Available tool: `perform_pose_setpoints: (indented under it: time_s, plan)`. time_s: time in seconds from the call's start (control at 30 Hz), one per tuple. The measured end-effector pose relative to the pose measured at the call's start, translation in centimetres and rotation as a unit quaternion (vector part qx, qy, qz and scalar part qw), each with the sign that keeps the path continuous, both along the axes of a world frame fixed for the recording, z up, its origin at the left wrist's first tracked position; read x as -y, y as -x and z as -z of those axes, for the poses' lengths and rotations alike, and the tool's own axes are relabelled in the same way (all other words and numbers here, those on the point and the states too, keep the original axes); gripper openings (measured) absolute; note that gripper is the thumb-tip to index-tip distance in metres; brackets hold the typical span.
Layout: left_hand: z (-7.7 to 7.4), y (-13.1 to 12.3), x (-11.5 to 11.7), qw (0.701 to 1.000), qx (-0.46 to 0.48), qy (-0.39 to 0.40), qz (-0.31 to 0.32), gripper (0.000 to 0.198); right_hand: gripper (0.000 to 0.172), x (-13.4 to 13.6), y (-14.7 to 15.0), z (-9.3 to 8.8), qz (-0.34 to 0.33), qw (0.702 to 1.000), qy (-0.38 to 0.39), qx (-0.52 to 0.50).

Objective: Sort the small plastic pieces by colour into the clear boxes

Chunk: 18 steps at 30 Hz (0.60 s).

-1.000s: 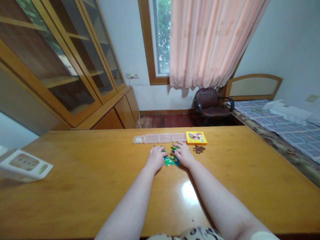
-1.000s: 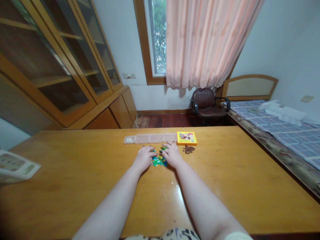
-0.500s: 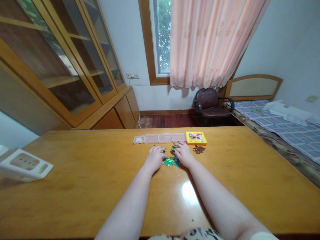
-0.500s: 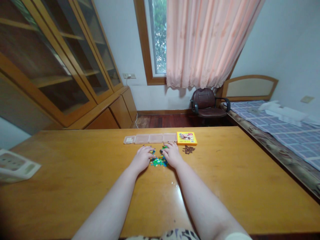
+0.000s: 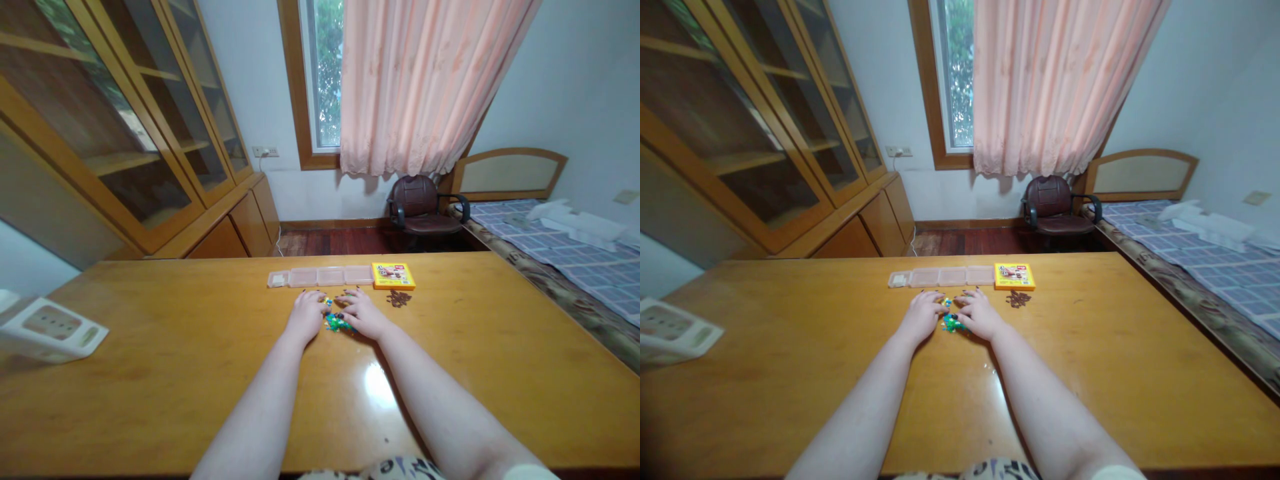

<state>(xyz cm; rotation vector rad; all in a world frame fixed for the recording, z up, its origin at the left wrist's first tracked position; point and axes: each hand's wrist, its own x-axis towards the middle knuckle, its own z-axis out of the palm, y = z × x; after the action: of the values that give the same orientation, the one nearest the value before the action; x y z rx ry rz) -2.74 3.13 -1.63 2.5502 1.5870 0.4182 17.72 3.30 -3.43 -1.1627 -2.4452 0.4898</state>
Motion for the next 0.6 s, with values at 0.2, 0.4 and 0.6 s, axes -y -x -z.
perform_pose_setpoints:
  time_s: [0.2, 0.4, 0.6]
  plan:
    - [-0.01, -0.13, 0.22, 0.999, -0.02, 0.006, 0.028, 0.021, 0.029, -0.14, -0.08, 0.25, 0.067, 0.998, -0.014, 0.003]
    - [0.11, 0.27, 0.0, 0.999, -0.02, -0.026, -0.022, 0.021, 0.028, 0.01, -0.12, -0.02, 0.001, 1.0, -0.013, -0.023]
    - [-0.23, 0.29, 0.07, 0.998, -0.026, -0.013, -0.056, 0.018, 0.028, -0.02, -0.04, 0.11, -0.005, 1.0, -0.015, -0.024]
